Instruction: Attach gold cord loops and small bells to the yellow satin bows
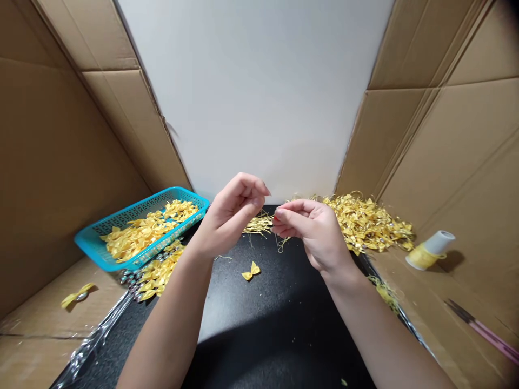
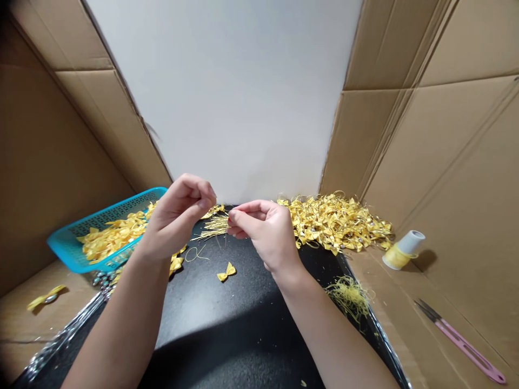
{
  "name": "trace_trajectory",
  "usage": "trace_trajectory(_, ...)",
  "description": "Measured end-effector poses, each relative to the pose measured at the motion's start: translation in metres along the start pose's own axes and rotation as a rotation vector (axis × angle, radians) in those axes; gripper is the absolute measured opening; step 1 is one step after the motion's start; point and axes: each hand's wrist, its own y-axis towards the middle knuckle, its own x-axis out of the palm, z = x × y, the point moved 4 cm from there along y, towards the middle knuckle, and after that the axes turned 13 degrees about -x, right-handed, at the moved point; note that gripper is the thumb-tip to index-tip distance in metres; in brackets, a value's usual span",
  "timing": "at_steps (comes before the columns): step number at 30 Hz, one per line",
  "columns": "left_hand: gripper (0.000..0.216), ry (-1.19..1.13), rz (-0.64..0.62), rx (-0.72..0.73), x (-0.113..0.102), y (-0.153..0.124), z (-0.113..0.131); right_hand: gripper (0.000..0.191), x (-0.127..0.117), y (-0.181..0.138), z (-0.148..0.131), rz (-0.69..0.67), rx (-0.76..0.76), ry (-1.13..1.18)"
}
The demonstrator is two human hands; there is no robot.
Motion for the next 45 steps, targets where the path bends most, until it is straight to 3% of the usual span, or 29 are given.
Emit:
trace_trajectory(15,0.007,0.050,0.019,-0.059,0.001,0.000,-0.004,0.014,-0.001,0.000,0.001,0.004,0.000,0.010)
trace_trajectory(30,0.010,0.176,-0.135,-0.117,0.005,0.002,-0.005,0.016,-0.003,0.003,0.000,0.012,-0.013,-0.016)
trace_trajectory(35,0.033,0.193,-0.200,-0.104,0.003,0.002,-0.009,0.017,-0.004,0.005,0.002,0.041,0.002,-0.022)
trace_trajectory(38,0.042,0.194,-0.084,-0.114,-0.003,0.006,-0.016,0.017,-0.005,0.006,0.003,0.045,-0.004,-0.039)
trace_trajectory(42,0.019,0.252,0.229,-0.089,-0.018,0.009,-0.013,0.018,-0.008,0.008,0.003,0.047,-0.039,-0.048)
trace_trajectory(43,0.020,0.281,0.220,-0.102,-0.019,0.009,-0.011,0.019,-0.008,0.008,0.003,0.047,-0.048,-0.045)
trace_trajectory(45,0.026,0.336,0.081,-0.194,-0.014,0.008,-0.006,0.020,-0.009,0.009,0.003,0.053,-0.072,-0.039)
